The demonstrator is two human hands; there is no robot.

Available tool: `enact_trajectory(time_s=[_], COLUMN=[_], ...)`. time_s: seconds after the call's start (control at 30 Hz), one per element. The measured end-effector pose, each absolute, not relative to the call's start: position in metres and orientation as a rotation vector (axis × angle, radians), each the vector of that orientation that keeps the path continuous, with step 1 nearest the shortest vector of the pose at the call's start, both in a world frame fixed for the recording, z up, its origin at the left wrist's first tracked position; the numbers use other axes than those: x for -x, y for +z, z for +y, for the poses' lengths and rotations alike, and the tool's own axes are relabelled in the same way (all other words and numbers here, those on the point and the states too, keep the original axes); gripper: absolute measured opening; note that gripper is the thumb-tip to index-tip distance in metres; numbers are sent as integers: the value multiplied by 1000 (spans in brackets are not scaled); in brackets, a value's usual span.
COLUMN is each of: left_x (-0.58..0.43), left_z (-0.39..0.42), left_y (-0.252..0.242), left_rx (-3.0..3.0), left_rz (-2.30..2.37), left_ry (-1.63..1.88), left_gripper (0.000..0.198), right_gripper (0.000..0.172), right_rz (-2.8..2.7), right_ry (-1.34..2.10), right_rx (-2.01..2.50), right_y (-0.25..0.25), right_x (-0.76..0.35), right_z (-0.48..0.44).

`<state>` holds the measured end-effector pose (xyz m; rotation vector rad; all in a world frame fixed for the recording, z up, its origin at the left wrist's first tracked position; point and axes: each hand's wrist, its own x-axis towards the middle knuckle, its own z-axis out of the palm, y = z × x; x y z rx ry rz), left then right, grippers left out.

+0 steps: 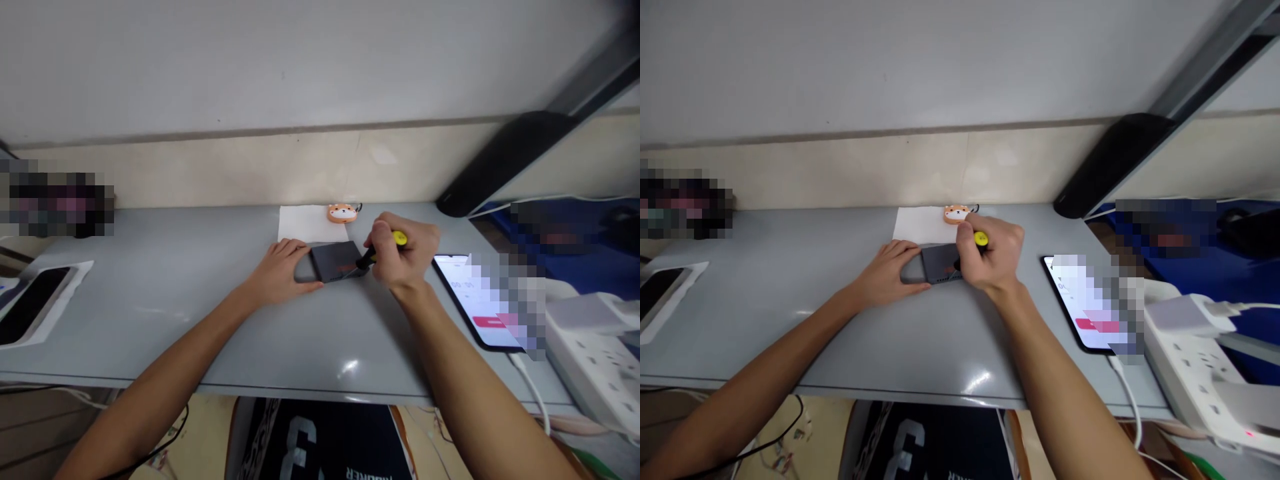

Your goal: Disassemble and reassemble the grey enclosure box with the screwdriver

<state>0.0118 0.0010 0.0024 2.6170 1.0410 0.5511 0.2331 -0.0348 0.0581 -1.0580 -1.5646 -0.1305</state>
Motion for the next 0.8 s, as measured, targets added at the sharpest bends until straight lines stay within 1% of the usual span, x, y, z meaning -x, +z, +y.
enact_trajectory(time_s=[0.07, 0.1, 0.23, 0.3, 0.37, 0.53, 0.63, 0.8], left_x=[-7, -5, -1, -3, -7, -14, -15, -12], left_z=[3, 4, 6, 7, 8, 8, 8, 7], left_y=[1, 0, -3, -5, -6, -6, -7, -4], left_rx=[-2622, -2629, -2634, -2616, -2586, -2540, -2505, -2491], left_rz=[1029, 1022, 1004, 1005, 1006, 977, 990, 959], left_ry=[534, 534, 567, 580, 592, 557, 553, 564], left_gripper=[65, 63, 45, 41, 42, 55, 53, 43], right_gripper=[41, 42, 43, 42, 43, 39, 37, 37], right_rz=[-1545, -1535, -1446, -1360, -1283, -1216, -1170, -1022], right_ry=[-93, -76, -36, -1, 44, 160, 217, 277], right_rx=[1096, 1117, 1159, 1152, 1134, 1101, 1095, 1157], right_y=[57, 56, 56, 56, 57, 57, 55, 38], right_x=[-235, -236, -242, -245, -248, -249, -252, -267], right_z=[-35, -34, -31, -28, -24, -17, -13, 3])
